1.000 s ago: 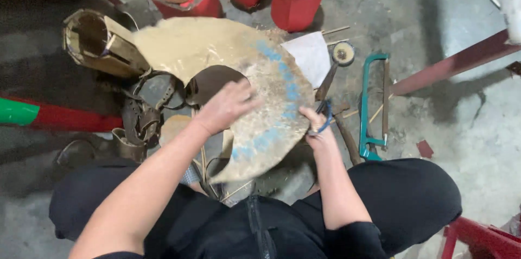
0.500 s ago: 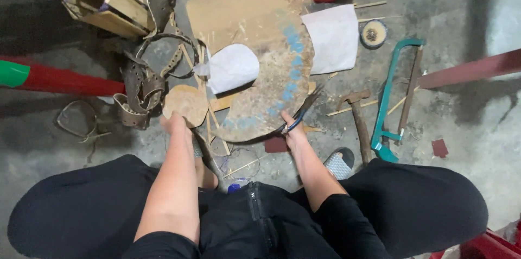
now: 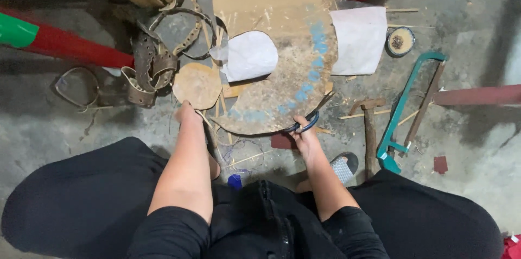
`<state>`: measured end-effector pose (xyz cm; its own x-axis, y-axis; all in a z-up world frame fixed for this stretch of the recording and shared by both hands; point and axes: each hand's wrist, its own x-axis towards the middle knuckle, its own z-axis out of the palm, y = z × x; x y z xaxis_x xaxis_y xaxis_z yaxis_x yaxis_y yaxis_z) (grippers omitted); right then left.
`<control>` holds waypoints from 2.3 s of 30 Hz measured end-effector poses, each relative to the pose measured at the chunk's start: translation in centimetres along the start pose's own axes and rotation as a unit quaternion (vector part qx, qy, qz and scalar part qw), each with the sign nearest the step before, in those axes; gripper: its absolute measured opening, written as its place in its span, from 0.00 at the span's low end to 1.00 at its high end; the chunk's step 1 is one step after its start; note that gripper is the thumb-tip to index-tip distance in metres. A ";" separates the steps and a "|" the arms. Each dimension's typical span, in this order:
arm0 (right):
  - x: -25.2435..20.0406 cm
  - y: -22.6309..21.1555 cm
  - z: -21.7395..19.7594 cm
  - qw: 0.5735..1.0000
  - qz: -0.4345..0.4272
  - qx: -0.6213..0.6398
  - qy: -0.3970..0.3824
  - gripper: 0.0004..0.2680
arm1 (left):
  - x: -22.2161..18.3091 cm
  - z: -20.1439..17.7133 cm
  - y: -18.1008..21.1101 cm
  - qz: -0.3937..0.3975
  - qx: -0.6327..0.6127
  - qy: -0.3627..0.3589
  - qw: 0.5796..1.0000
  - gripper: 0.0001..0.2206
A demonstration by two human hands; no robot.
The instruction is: Trimming the excess material from the edges of a circular wooden frame using scissors.
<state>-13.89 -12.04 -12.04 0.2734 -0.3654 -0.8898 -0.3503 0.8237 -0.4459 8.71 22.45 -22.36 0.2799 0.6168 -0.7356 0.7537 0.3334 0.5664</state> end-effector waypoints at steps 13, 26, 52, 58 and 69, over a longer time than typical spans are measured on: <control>2.0 1.3 -1.3 0.999 -0.044 -0.014 -0.021 0.15 | -18.7 -3.9 3.7 0.106 -0.046 -0.228 0.967 0.23; 4.7 2.9 -2.2 0.999 -0.030 0.017 -0.037 0.18 | -20.4 -2.4 -6.4 0.093 0.198 -0.271 0.937 0.22; 5.3 2.1 -3.8 0.999 -0.013 -0.016 -0.034 0.18 | -20.5 -0.9 -0.3 0.332 0.497 -0.312 0.739 0.27; 6.3 2.9 -4.2 0.999 -0.017 -0.010 -0.035 0.19 | -22.8 -1.6 0.6 0.328 0.484 -0.301 0.754 0.24; 2.0 1.8 -2.9 0.997 -0.022 0.010 -0.075 0.16 | -22.3 -1.2 -0.4 0.328 0.502 -0.288 0.746 0.24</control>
<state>-16.52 -12.53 -14.95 0.4190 -0.3338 -0.8444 -0.3178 0.8172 -0.4807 1.51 9.40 -5.74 0.7760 -0.0939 -0.6238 0.3256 -0.7873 0.5236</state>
